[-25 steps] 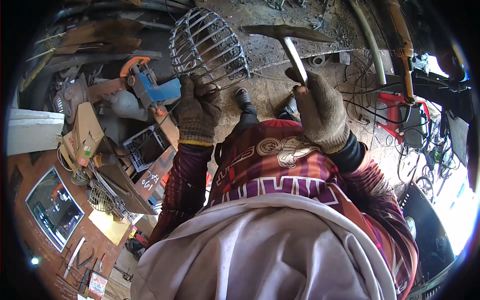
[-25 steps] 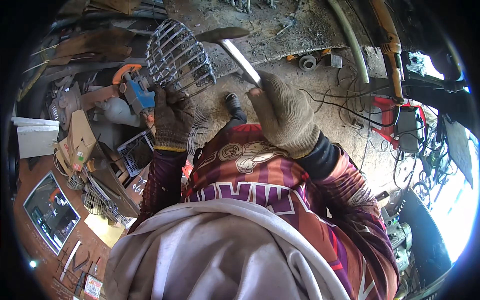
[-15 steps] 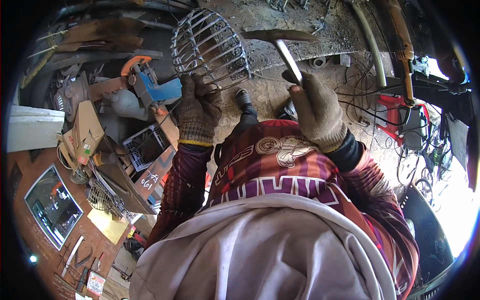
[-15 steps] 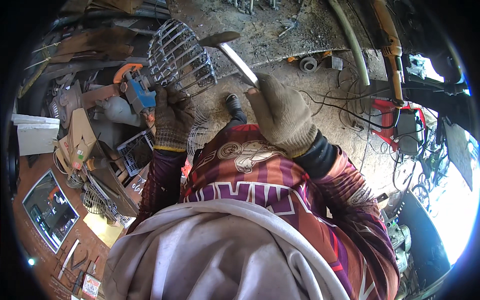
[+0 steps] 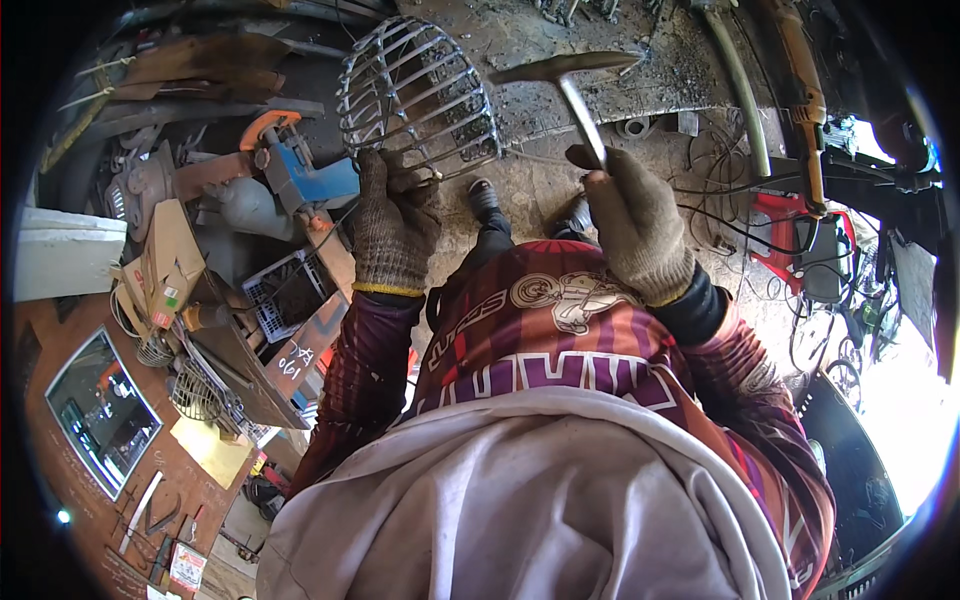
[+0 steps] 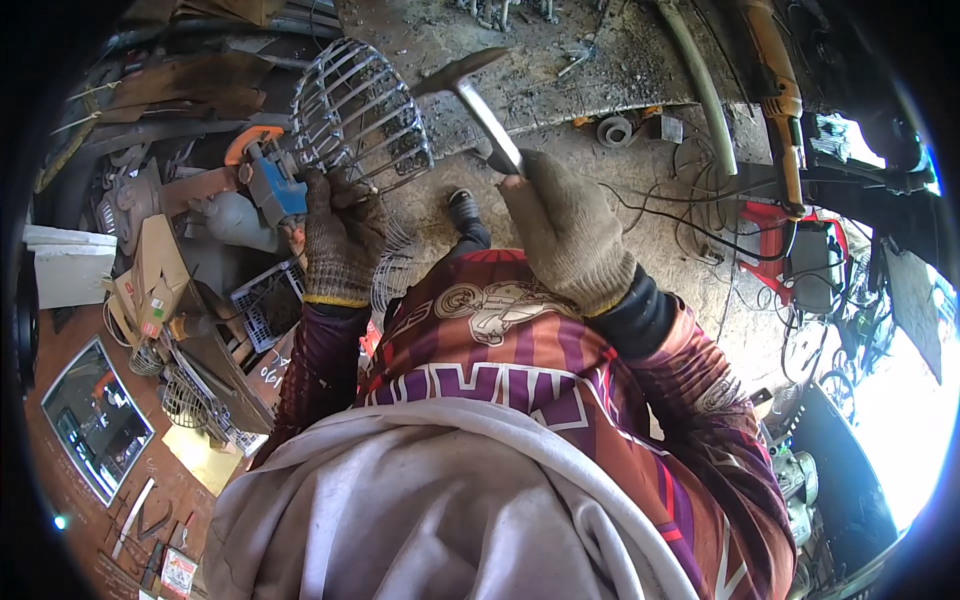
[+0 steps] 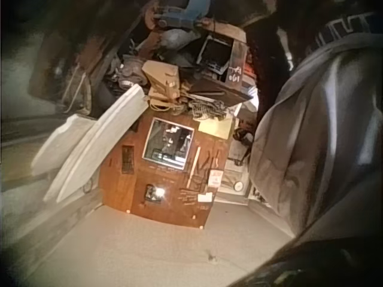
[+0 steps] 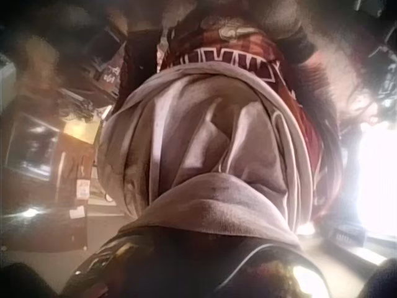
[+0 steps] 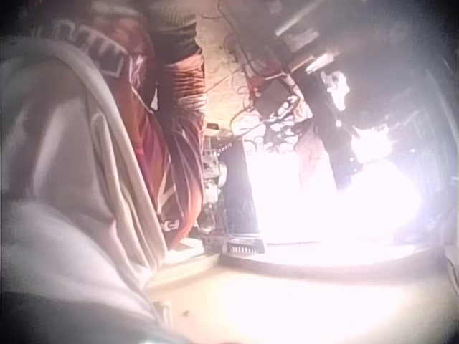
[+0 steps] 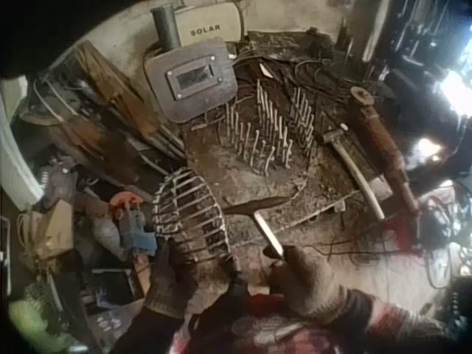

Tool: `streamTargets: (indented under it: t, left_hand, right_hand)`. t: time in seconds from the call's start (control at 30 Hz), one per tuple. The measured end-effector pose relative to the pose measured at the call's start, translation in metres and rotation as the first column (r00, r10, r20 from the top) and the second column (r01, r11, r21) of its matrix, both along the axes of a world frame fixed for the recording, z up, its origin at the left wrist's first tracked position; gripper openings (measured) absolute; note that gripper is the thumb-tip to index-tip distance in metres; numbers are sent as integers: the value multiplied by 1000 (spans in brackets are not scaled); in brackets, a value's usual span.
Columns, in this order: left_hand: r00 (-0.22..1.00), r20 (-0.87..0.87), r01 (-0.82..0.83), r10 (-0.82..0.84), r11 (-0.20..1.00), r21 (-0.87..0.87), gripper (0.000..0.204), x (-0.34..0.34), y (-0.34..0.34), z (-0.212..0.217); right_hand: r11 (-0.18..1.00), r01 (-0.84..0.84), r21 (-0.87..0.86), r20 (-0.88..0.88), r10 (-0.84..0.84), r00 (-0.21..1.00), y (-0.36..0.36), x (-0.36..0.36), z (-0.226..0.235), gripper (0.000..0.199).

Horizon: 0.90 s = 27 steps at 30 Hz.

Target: The person welds components of a metal frame by hand while holding a protective mask, then uses a hammer to strike the welded joints.

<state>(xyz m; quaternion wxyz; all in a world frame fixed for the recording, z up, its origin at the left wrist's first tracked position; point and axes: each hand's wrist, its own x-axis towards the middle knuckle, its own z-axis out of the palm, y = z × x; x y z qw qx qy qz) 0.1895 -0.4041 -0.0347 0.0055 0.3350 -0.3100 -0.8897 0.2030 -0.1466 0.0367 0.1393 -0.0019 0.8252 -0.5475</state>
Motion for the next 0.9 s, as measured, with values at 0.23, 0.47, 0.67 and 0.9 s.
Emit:
streamTargets:
  t: [0.23,0.47,0.67,0.9]
  left_hand:
    - [1000,-2,-24,24,1000,15,20,1,-1,-8]
    - [999,45,9,-4,994,-109,25,2,-1,-11]
    - [998,54,16,-13,998,-56,22,5,-2,-13]
    - [1000,-3,-8,8,997,-82,21,4,5,-5]
  right_hand:
    - [998,25,-52,99,-19,995,-2,-1,-6,22]
    - [989,97,-110,54,-92,994,0,3,0,26]
    - [954,215,-207,259,-159,953,-3,-1,-11,26]
    - [923,217,-317,257,-137,957,-1,0,-2,26]
